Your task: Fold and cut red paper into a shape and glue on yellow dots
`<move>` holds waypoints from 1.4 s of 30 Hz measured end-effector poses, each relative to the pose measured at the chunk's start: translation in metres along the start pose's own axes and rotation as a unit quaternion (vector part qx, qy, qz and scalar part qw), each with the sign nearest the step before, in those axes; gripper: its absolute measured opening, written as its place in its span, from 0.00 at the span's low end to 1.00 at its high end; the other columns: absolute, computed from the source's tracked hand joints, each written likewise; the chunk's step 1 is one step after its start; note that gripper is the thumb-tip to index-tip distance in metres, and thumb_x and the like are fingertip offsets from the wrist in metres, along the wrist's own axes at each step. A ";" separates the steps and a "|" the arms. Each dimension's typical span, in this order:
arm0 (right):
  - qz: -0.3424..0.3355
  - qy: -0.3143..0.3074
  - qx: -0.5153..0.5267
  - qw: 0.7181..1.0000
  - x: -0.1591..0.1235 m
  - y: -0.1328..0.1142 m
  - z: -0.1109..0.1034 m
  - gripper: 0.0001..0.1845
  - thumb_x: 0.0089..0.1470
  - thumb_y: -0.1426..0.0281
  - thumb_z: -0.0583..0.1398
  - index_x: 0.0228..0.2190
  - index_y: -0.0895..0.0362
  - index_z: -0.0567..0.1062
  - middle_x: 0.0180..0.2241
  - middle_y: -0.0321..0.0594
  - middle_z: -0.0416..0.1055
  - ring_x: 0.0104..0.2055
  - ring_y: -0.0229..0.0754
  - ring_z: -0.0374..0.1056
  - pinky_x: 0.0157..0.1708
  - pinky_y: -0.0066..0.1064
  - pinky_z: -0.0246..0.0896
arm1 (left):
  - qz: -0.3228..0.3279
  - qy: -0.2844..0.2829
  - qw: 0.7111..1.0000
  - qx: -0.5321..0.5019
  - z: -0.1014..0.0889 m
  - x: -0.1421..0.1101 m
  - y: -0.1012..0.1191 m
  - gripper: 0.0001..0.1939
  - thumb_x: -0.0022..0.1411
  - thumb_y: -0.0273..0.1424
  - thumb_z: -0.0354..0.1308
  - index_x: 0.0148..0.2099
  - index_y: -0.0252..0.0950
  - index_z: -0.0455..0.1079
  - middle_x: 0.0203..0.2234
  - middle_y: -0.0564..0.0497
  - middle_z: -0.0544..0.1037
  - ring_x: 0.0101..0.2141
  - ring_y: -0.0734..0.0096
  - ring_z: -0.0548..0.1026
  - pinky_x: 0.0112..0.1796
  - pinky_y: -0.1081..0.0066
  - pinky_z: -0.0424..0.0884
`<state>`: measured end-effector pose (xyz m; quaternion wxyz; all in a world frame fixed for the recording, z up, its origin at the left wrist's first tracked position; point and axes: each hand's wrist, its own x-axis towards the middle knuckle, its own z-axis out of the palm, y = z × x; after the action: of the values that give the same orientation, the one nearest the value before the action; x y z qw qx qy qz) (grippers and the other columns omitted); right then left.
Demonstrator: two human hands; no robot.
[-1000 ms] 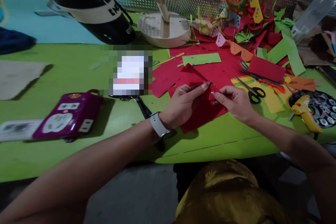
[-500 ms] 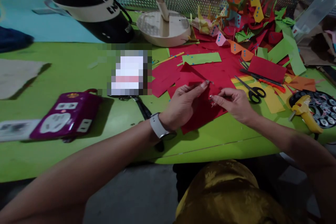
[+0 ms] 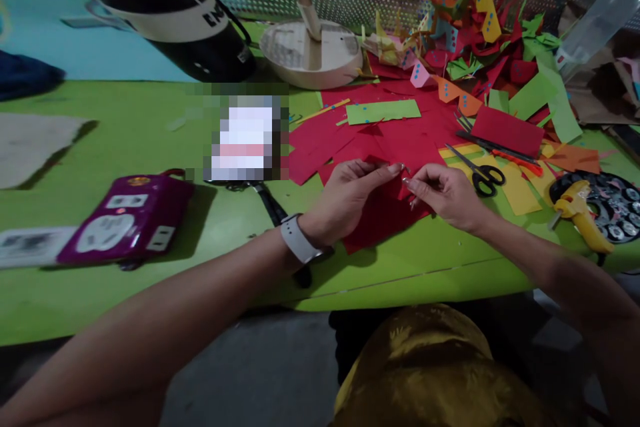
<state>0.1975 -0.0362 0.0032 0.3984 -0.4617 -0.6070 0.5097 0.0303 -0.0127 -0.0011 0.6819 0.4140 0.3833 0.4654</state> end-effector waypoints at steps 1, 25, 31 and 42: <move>0.002 0.003 0.003 1.000 0.000 0.001 0.001 0.20 0.49 0.52 0.66 0.25 0.56 0.71 0.23 0.33 0.71 0.24 0.34 0.69 0.26 0.28 0.66 | 0.000 0.002 1.000 0.003 0.000 0.000 0.000 0.13 0.41 0.38 0.76 0.24 0.36 0.79 0.20 0.51 0.80 0.24 0.73 0.75 0.28 0.74 0.70; -0.013 0.046 -0.040 0.998 -0.001 0.011 0.005 0.22 0.52 0.48 0.62 0.26 0.55 0.70 0.22 0.32 0.69 0.23 0.35 0.66 0.25 0.29 0.63 | 0.001 -0.008 0.998 -0.061 0.001 0.000 -0.005 0.14 0.40 0.33 0.77 0.28 0.35 0.78 0.26 0.52 0.82 0.28 0.74 0.78 0.36 0.73 0.73; -0.015 0.063 -0.062 0.996 0.000 0.011 0.000 0.18 0.53 0.53 0.62 0.26 0.55 0.71 0.22 0.33 0.69 0.25 0.35 0.66 0.26 0.29 0.62 | -0.025 -0.043 0.996 -0.069 0.000 0.002 -0.002 0.14 0.40 0.33 0.78 0.30 0.36 0.78 0.28 0.53 0.82 0.29 0.73 0.78 0.36 0.74 0.73; 0.020 0.078 -0.028 0.996 0.003 0.005 -0.008 0.21 0.55 0.49 0.60 0.30 0.55 0.74 0.26 0.34 0.72 0.28 0.36 0.68 0.27 0.28 0.60 | 0.006 -0.014 0.999 -0.046 0.000 0.001 0.000 0.13 0.43 0.30 0.76 0.31 0.39 0.77 0.30 0.53 0.82 0.35 0.68 0.80 0.41 0.71 0.75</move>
<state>0.2050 -0.0311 0.0000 0.4214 -0.5229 -0.5787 0.4627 0.0305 -0.0117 -0.0014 0.7029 0.3905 0.3497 0.4807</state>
